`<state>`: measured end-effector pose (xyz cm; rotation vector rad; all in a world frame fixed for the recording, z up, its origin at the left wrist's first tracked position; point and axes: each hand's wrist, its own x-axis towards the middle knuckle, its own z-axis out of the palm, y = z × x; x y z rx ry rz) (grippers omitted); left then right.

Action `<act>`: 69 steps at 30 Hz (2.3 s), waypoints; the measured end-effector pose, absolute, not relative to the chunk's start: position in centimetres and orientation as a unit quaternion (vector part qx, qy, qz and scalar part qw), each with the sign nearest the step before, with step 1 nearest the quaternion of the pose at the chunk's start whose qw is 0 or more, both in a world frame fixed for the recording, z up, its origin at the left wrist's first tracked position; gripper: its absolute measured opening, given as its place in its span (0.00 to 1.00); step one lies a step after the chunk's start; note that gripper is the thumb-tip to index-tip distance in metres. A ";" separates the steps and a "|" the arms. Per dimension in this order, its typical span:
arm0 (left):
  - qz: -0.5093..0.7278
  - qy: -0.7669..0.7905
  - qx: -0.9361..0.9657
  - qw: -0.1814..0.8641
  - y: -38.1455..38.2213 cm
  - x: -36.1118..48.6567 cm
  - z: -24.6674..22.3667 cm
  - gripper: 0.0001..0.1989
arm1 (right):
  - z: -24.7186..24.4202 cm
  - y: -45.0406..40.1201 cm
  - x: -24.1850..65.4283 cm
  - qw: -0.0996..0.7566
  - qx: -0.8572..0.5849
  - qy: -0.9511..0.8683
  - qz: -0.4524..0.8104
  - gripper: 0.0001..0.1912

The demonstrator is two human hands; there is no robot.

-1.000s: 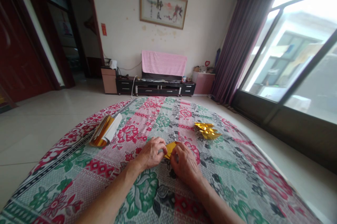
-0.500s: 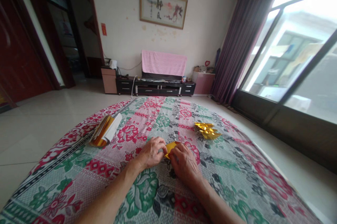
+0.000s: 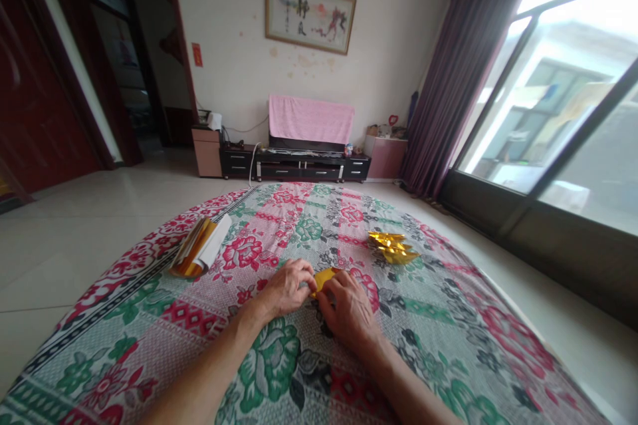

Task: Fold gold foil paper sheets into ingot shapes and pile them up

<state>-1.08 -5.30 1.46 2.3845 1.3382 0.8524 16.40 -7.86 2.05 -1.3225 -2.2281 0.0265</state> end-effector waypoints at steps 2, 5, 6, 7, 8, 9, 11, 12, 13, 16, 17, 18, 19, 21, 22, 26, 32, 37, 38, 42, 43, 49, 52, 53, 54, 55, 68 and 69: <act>0.295 0.464 0.824 0.139 -5.3 -1.1 1.4 0.09 | 2.0 -7.8 16.2 0.272 -0.501 -0.821 0.007 0.09; 0.293 0.466 0.823 0.137 -5.3 -1.1 1.4 0.09 | 1.8 -7.7 16.0 0.276 -0.512 -0.813 -0.001 0.10; 0.291 0.467 0.824 0.137 -5.3 -1.1 1.5 0.09 | 1.8 -7.7 15.9 0.276 -0.515 -0.812 -0.004 0.10; 0.289 0.466 0.825 0.138 -5.3 -1.1 1.5 0.10 | 1.8 -7.7 15.9 0.276 -0.517 -0.810 -0.006 0.10; 0.287 0.466 0.826 0.139 -5.4 -1.1 1.6 0.10 | 1.7 -7.7 15.9 0.275 -0.520 -0.809 -0.008 0.10; 0.284 0.465 0.827 0.142 -5.4 -1.1 1.7 0.10 | 1.7 -7.7 15.8 0.273 -0.521 -0.808 -0.009 0.10; 0.281 0.464 0.827 0.147 -5.4 -1.1 1.9 0.10 | 1.8 -7.8 15.8 0.271 -0.524 -0.807 -0.009 0.10; 0.279 0.466 0.826 0.150 -5.4 -1.1 2.0 0.10 | 1.9 -7.8 15.7 0.270 -0.525 -0.807 -0.010 0.10; 0.278 0.468 0.825 0.152 -5.5 -1.1 2.1 0.10 | 1.9 -7.8 15.7 0.270 -0.526 -0.806 -0.010 0.10; 0.274 0.474 0.822 0.156 -5.5 -1.0 2.2 0.10 | 2.1 -7.8 15.7 0.270 -0.529 -0.804 -0.010 0.10; 0.274 0.476 0.821 0.156 -5.5 -1.0 2.2 0.10 | 2.0 -7.8 15.7 0.269 -0.530 -0.804 -0.010 0.10; 0.274 0.477 0.821 0.156 -5.5 -1.0 2.2 0.11 | 2.0 -7.8 15.7 0.269 -0.532 -0.803 -0.011 0.09; 0.275 0.477 0.820 0.156 -5.5 -1.0 2.2 0.11 | 1.9 -7.8 15.6 0.269 -0.534 -0.802 -0.013 0.09; 0.276 0.477 0.820 0.155 -5.4 -1.0 2.1 0.11 | 1.7 -7.7 15.5 0.268 -0.538 -0.799 -0.019 0.09; 0.277 0.477 0.820 0.156 -5.4 -1.0 2.1 0.11 | 1.6 -7.7 15.5 0.267 -0.540 -0.798 -0.023 0.09; 0.275 0.479 0.818 0.162 -5.4 -1.1 2.1 0.11 | 1.5 -7.5 15.3 0.261 -0.552 -0.791 -0.034 0.09; 0.281 0.473 0.819 0.161 -5.4 -1.2 1.8 0.11 | 1.7 -7.5 15.6 0.277 -0.531 -0.801 -0.010 0.10; 0.283 0.473 0.819 0.159 -5.4 -1.2 1.7 0.11 | 1.6 -7.5 15.9 0.279 -0.536 -0.797 -0.003 0.04; 0.282 0.474 0.819 0.157 -5.4 -1.2 1.8 0.11 | 1.6 -7.5 15.9 0.278 -0.536 -0.797 0.001 0.04; 0.277 0.478 0.820 0.153 -5.6 -1.1 2.1 0.12 | 1.8 -7.4 15.9 0.273 -0.537 -0.798 0.012 0.04; 0.277 0.477 0.820 0.152 -5.6 -1.1 2.1 0.12 | 1.8 -7.4 15.9 0.271 -0.538 -0.798 0.012 0.04; 0.276 0.472 0.826 0.138 -5.3 -1.1 1.7 0.10 | 1.7 -7.4 15.9 0.268 -0.534 -0.802 0.003 0.04; 0.277 0.472 0.826 0.136 -5.3 -1.1 1.7 0.10 | 1.7 -7.5 15.9 0.274 -0.517 -0.811 0.000 0.04; 0.279 0.473 0.825 0.135 -5.3 -1.0 1.7 0.10 | 1.7 -7.5 15.9 0.276 -0.511 -0.814 0.000 0.05; 0.280 0.473 0.825 0.134 -5.4 -1.0 1.7 0.10 | 1.7 -7.5 15.9 0.276 -0.507 -0.816 0.001 0.06; 0.281 0.473 0.824 0.133 -5.4 -1.0 1.8 0.10 | 1.7 -7.5 16.0 0.275 -0.504 -0.819 0.001 0.07; 0.280 0.482 0.821 0.124 -5.8 -0.7 2.1 0.09 | 1.7 -7.4 15.9 0.276 -0.509 -0.815 0.004 0.07; 0.283 0.482 0.820 0.122 -5.8 -0.6 2.1 0.08 | 1.7 -7.4 15.9 0.278 -0.509 -0.815 0.005 0.07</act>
